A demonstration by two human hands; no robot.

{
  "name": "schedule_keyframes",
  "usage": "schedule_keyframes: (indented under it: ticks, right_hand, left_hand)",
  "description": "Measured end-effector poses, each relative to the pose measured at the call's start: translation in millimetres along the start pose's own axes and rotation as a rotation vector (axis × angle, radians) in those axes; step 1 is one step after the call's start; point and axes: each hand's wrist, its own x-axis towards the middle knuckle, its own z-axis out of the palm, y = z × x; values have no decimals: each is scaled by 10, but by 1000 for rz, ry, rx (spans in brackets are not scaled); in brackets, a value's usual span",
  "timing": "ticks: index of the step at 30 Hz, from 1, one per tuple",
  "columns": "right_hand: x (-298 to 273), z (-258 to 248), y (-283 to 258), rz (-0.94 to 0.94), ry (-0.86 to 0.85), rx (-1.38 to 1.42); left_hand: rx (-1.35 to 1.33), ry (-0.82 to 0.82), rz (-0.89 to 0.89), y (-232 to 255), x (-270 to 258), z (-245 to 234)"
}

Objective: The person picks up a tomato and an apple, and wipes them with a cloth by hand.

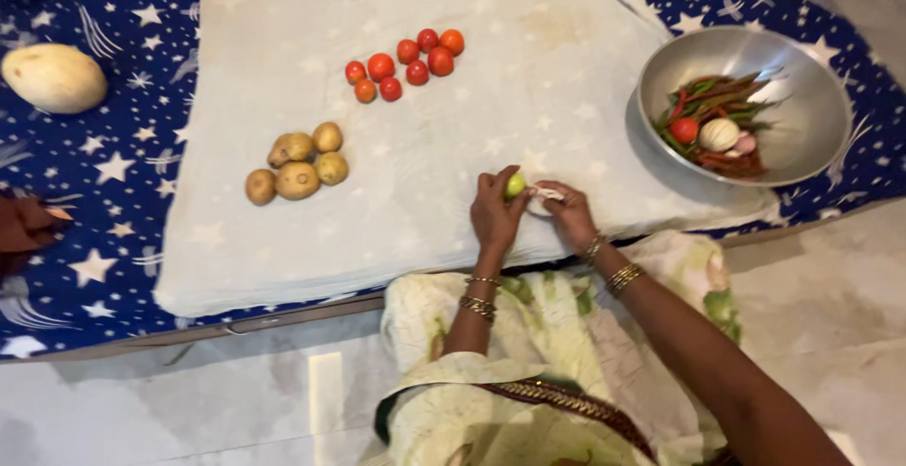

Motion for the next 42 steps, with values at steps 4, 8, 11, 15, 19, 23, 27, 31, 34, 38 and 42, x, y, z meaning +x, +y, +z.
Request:
schedule_keyframes:
  ticks: [4,8,11,15,19,23,27,31,34,38,42]
  right_hand:
    - [7,90,-41,-31,55,-211]
    - [237,114,-461,37,-12,-541]
    - [476,251,-769,121,31,-529]
    - [653,625,-982,-32,226,-762]
    - [713,641,-1079,-349,14,-987]
    - [879,493,-1288,-420,224,-865]
    - [767,700,-1430,-457,216,-802]
    - [609,995,-1426,-571,88,-1008]
    - [600,1060,-1353,-524,56,-1024]
    - [666,1070,-1143,-399,-176,-1149]
    - [661,1075,-1003,-298,-300,-1276]
  left_hand:
    - [203,-32,18,-24,21,100]
    - [184,-82,113,-213,78,101]
    - [113,-119,134,-317,226,191]
    - [-391,-146,16,-508,625,267]
    - [-827,-208,-303,-718,830,392]
    - [-980,-135,-333,-804,798,410]
    - [-971,-120,-339,-737,774,414]
    - [-980,-53,-322,-709,752,372]
    - [-916,53,-344,-680,786,246]
    - [-881,188,-191,-735,870,-109]
    - [-985,276,-195,-794,998,-394]
